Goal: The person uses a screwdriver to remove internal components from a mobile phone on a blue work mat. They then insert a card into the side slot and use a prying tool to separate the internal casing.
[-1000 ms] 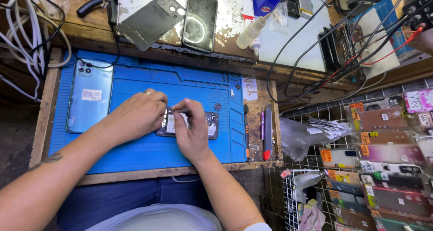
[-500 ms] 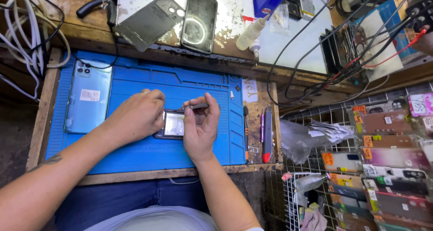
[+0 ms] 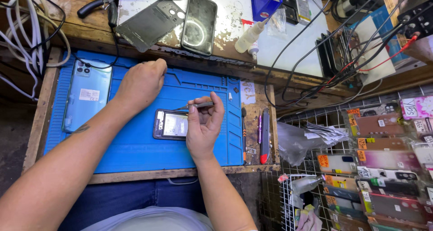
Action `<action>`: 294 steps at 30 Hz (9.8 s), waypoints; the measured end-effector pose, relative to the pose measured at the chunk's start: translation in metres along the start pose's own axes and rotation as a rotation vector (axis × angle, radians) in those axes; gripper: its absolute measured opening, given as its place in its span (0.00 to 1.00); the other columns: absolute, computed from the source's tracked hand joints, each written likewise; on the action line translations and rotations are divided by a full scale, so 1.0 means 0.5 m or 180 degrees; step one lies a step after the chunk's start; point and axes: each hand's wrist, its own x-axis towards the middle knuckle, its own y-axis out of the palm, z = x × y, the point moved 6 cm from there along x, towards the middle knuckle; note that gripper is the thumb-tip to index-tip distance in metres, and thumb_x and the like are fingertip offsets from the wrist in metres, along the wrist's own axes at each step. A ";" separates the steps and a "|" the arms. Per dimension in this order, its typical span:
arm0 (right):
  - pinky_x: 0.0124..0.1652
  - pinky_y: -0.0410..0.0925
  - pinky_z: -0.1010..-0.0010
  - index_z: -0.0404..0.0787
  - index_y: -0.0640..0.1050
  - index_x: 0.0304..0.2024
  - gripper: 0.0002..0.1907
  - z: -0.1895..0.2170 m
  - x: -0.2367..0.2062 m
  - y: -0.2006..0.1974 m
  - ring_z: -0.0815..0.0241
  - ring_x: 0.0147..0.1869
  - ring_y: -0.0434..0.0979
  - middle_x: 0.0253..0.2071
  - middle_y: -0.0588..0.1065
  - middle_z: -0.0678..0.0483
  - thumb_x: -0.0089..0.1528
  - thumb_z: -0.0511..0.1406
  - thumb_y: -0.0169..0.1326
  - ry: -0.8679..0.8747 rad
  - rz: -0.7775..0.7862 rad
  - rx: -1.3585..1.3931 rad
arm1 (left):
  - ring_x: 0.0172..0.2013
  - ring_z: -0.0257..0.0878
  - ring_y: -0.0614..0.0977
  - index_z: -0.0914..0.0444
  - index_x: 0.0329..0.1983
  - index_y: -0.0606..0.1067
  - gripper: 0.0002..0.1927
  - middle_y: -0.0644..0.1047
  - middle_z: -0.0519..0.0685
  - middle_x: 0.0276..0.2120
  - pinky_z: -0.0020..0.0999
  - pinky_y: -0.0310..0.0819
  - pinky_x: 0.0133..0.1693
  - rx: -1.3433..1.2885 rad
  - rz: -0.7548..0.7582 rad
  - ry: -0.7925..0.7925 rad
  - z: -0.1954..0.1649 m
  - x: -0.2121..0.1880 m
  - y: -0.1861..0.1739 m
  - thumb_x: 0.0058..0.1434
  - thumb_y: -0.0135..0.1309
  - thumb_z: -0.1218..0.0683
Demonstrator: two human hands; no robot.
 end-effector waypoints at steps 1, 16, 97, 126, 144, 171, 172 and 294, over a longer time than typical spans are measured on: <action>0.60 0.71 0.67 0.40 0.59 0.71 0.29 0.000 -0.001 0.000 0.60 0.58 0.74 0.55 0.69 0.50 0.70 0.23 0.50 0.0001 0.0007 -0.0003 | 0.35 0.58 0.80 0.66 0.38 0.72 0.03 0.78 0.59 0.31 0.54 0.74 0.39 -0.0050 -0.0006 -0.0030 0.005 -0.004 -0.001 0.66 0.51 0.60; 0.58 0.70 0.69 0.40 0.59 0.71 0.29 0.000 0.003 0.007 0.61 0.57 0.73 0.54 0.69 0.51 0.70 0.22 0.50 0.0083 0.0122 -0.0113 | 0.44 0.45 0.75 0.57 0.35 0.80 0.08 0.73 0.48 0.37 0.41 0.69 0.42 0.1295 0.0202 0.0989 -0.014 -0.047 -0.004 0.58 0.50 0.55; 0.54 0.76 0.68 0.39 0.59 0.70 0.29 0.003 -0.010 0.036 0.56 0.58 0.79 0.55 0.74 0.45 0.69 0.22 0.52 -0.0586 0.0813 -0.1188 | 0.59 0.57 0.70 0.59 0.61 0.64 0.47 0.73 0.57 0.54 0.48 0.65 0.58 -0.0822 0.1413 -0.0255 -0.013 -0.187 -0.014 0.38 0.73 0.51; 0.47 0.73 0.69 0.40 0.73 0.60 0.18 0.054 0.038 0.078 0.54 0.48 0.79 0.46 0.76 0.47 0.68 0.24 0.55 -0.0780 0.1351 -0.1630 | 0.58 0.57 0.70 0.61 0.64 0.62 0.49 0.72 0.59 0.55 0.48 0.64 0.58 -0.0827 0.1276 -0.0058 -0.017 -0.189 -0.016 0.39 0.72 0.50; 0.52 0.71 0.71 0.41 0.69 0.61 0.23 0.024 0.033 0.060 0.58 0.51 0.75 0.49 0.72 0.47 0.65 0.25 0.57 -0.0628 0.1053 -0.1670 | 0.56 0.58 0.71 0.61 0.62 0.63 0.48 0.73 0.58 0.52 0.49 0.65 0.57 -0.0725 0.1341 -0.0159 -0.014 -0.190 -0.013 0.39 0.73 0.50; 0.54 0.73 0.70 0.41 0.70 0.63 0.21 0.031 0.032 0.058 0.57 0.54 0.79 0.50 0.75 0.48 0.69 0.25 0.55 -0.0531 0.1287 -0.1623 | 0.58 0.56 0.70 0.62 0.60 0.65 0.44 0.73 0.58 0.53 0.48 0.64 0.58 -0.0679 0.1318 -0.0013 -0.018 -0.187 -0.016 0.40 0.72 0.48; 0.55 0.73 0.68 0.40 0.69 0.64 0.21 0.026 0.032 0.058 0.55 0.55 0.79 0.51 0.75 0.48 0.69 0.24 0.53 -0.0363 0.1324 -0.1326 | 0.58 0.56 0.70 0.62 0.61 0.65 0.45 0.73 0.58 0.53 0.48 0.63 0.58 -0.0670 0.1367 -0.0063 -0.016 -0.188 -0.014 0.40 0.72 0.48; 0.56 0.73 0.66 0.39 0.55 0.73 0.31 -0.020 0.049 0.007 0.60 0.56 0.73 0.55 0.66 0.49 0.69 0.21 0.45 0.0241 0.0280 0.0021 | 0.38 0.48 0.81 0.62 0.29 0.77 0.05 0.77 0.50 0.32 0.44 0.76 0.41 0.1047 0.1509 0.1491 -0.062 -0.115 0.010 0.54 0.52 0.57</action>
